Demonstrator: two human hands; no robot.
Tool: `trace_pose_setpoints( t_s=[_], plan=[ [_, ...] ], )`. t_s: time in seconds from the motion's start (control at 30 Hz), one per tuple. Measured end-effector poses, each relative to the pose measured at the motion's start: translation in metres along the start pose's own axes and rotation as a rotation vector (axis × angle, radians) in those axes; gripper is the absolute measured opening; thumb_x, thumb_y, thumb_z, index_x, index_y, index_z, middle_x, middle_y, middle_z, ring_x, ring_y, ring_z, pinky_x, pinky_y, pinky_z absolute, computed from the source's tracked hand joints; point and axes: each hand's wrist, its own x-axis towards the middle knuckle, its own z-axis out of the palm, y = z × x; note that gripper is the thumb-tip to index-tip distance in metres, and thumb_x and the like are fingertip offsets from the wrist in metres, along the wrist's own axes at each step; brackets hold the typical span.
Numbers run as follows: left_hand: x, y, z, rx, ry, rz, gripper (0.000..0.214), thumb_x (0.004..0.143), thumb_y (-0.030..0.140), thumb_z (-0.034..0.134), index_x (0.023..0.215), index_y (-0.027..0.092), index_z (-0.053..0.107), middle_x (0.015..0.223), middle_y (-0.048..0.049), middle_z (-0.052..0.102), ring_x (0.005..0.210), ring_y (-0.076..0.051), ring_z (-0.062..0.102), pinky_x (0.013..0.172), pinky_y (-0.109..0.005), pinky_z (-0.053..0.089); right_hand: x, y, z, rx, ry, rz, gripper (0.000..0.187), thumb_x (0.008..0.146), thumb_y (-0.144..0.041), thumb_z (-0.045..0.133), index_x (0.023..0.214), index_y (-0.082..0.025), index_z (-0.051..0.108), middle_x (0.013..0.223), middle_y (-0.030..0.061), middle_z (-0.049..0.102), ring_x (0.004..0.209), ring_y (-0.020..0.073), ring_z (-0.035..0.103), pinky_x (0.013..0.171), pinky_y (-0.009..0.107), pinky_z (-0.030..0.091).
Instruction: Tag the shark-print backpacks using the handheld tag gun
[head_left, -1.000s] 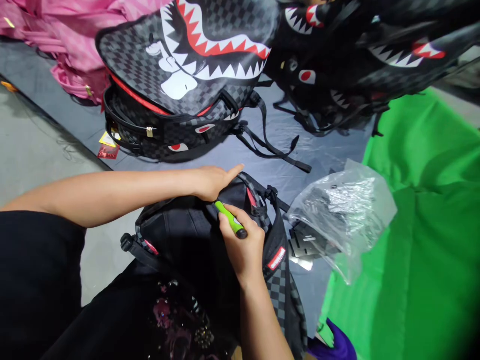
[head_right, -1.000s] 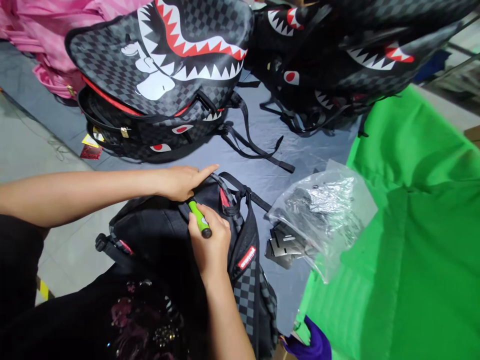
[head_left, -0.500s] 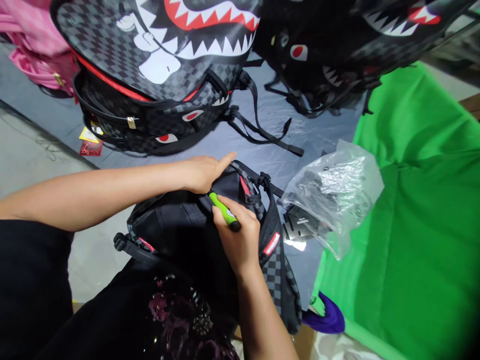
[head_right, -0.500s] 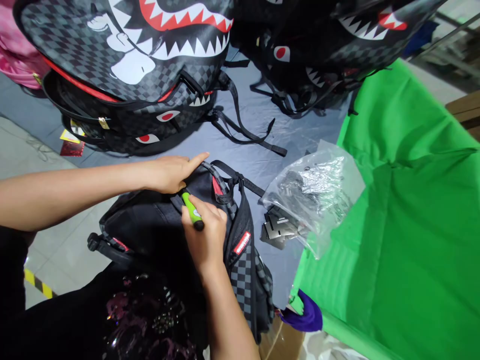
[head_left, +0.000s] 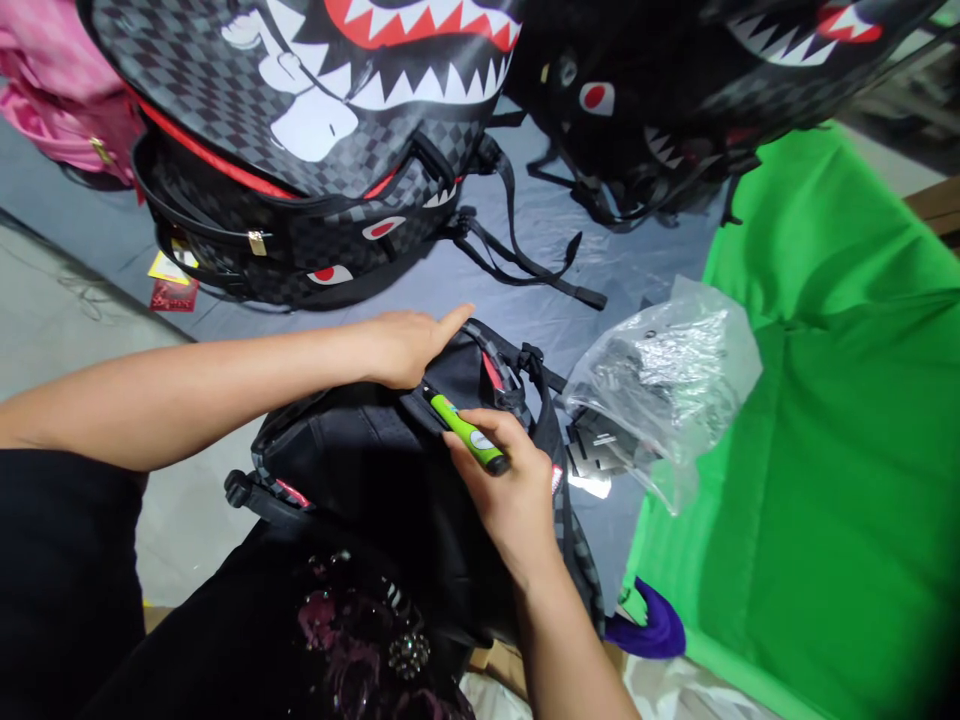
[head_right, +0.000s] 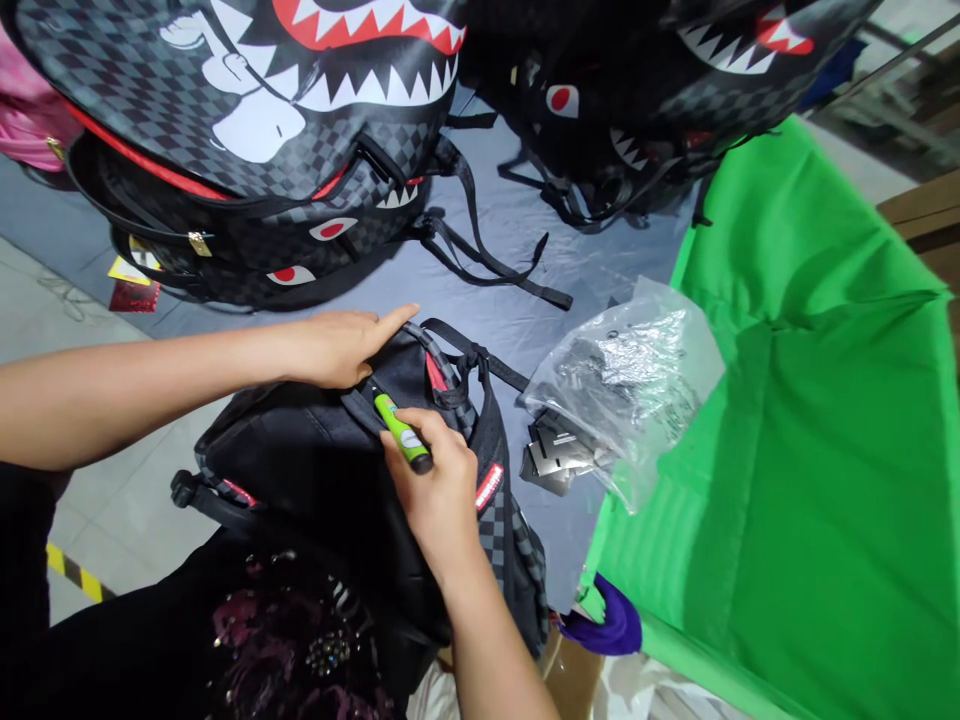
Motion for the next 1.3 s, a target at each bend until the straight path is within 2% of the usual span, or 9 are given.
trace_pose_setpoints(
  t_s=[0.13, 0.4, 0.5, 0.77, 0.87, 1.0, 1.1, 1.3],
  plan=[
    [0.001, 0.0, 0.0, 0.009, 0.0, 0.013, 0.097, 0.082, 0.018, 0.055, 0.159, 0.018, -0.004, 0.133, -0.0178, 0.059, 0.116, -0.029, 0.059, 0.091, -0.035, 0.048, 0.006, 0.002, -0.004, -0.019, -0.068, -0.112, 0.021, 0.088, -0.022, 0.063, 0.107, -0.024, 0.073, 0.104, 0.0028, 0.076, 0.089, 0.018, 0.072, 0.083, 0.031, 0.055],
    [0.002, -0.001, 0.002, 0.034, 0.017, 0.013, 0.098, 0.082, 0.019, 0.055, 0.159, 0.02, -0.005, 0.133, -0.0154, 0.06, 0.116, -0.027, 0.059, 0.092, -0.033, 0.047, 0.017, 0.0, 0.007, -0.068, -0.069, -0.186, 0.025, 0.087, -0.02, 0.062, 0.106, -0.026, 0.075, 0.101, 0.0024, 0.077, 0.087, 0.019, 0.073, 0.084, 0.034, 0.057],
    [0.002, -0.001, 0.001, 0.031, 0.008, 0.011, 0.098, 0.082, 0.02, 0.056, 0.159, 0.019, -0.005, 0.132, -0.0154, 0.06, 0.117, -0.027, 0.059, 0.092, -0.033, 0.047, 0.016, -0.002, 0.008, -0.069, -0.018, -0.222, 0.026, 0.087, -0.018, 0.061, 0.107, -0.026, 0.075, 0.103, 0.002, 0.077, 0.09, 0.019, 0.073, 0.085, 0.034, 0.056],
    [0.005, -0.002, 0.001, 0.053, 0.013, 0.019, 0.097, 0.082, 0.021, 0.055, 0.158, 0.019, -0.005, 0.133, -0.0152, 0.06, 0.12, -0.026, 0.058, 0.093, -0.032, 0.046, 0.012, -0.006, 0.016, -0.112, 0.037, -0.143, 0.023, 0.088, -0.024, 0.062, 0.107, -0.026, 0.075, 0.103, 0.0022, 0.077, 0.089, 0.0195, 0.073, 0.085, 0.034, 0.054],
    [0.005, -0.003, 0.002, 0.063, 0.024, 0.019, 0.096, 0.082, 0.021, 0.055, 0.158, 0.02, -0.004, 0.132, -0.0138, 0.06, 0.118, -0.025, 0.059, 0.092, -0.03, 0.047, 0.009, -0.009, 0.019, -0.175, 0.095, -0.097, 0.021, 0.088, -0.027, 0.063, 0.105, -0.026, 0.075, 0.099, 0.0026, 0.077, 0.08, 0.0197, 0.072, 0.081, 0.035, 0.054],
    [0.004, -0.002, 0.002, 0.057, 0.017, 0.017, 0.095, 0.084, 0.02, 0.055, 0.158, 0.018, -0.005, 0.134, -0.0156, 0.059, 0.119, -0.025, 0.058, 0.093, -0.03, 0.047, 0.005, -0.009, 0.024, -0.117, 0.147, -0.075, 0.018, 0.089, -0.029, 0.064, 0.103, -0.024, 0.075, 0.099, 0.0037, 0.077, 0.085, 0.0198, 0.072, 0.083, 0.034, 0.053],
    [0.004, -0.002, 0.001, 0.041, 0.015, 0.017, 0.095, 0.084, 0.02, 0.055, 0.158, 0.018, -0.005, 0.134, -0.0163, 0.058, 0.12, -0.026, 0.057, 0.095, -0.032, 0.046, 0.002, -0.008, 0.028, -0.126, 0.219, -0.086, 0.017, 0.089, -0.028, 0.065, 0.103, -0.022, 0.074, 0.097, 0.0045, 0.077, 0.079, 0.019, 0.071, 0.082, 0.034, 0.052],
    [0.003, -0.001, 0.001, 0.032, 0.021, 0.018, 0.095, 0.083, 0.02, 0.055, 0.158, 0.017, -0.003, 0.134, -0.0177, 0.058, 0.12, -0.027, 0.058, 0.096, -0.034, 0.047, 0.005, -0.012, 0.024, -0.149, 0.143, -0.054, 0.018, 0.088, -0.026, 0.064, 0.102, -0.023, 0.075, 0.098, 0.003, 0.077, 0.079, 0.0197, 0.071, 0.083, 0.035, 0.051]
  ],
)
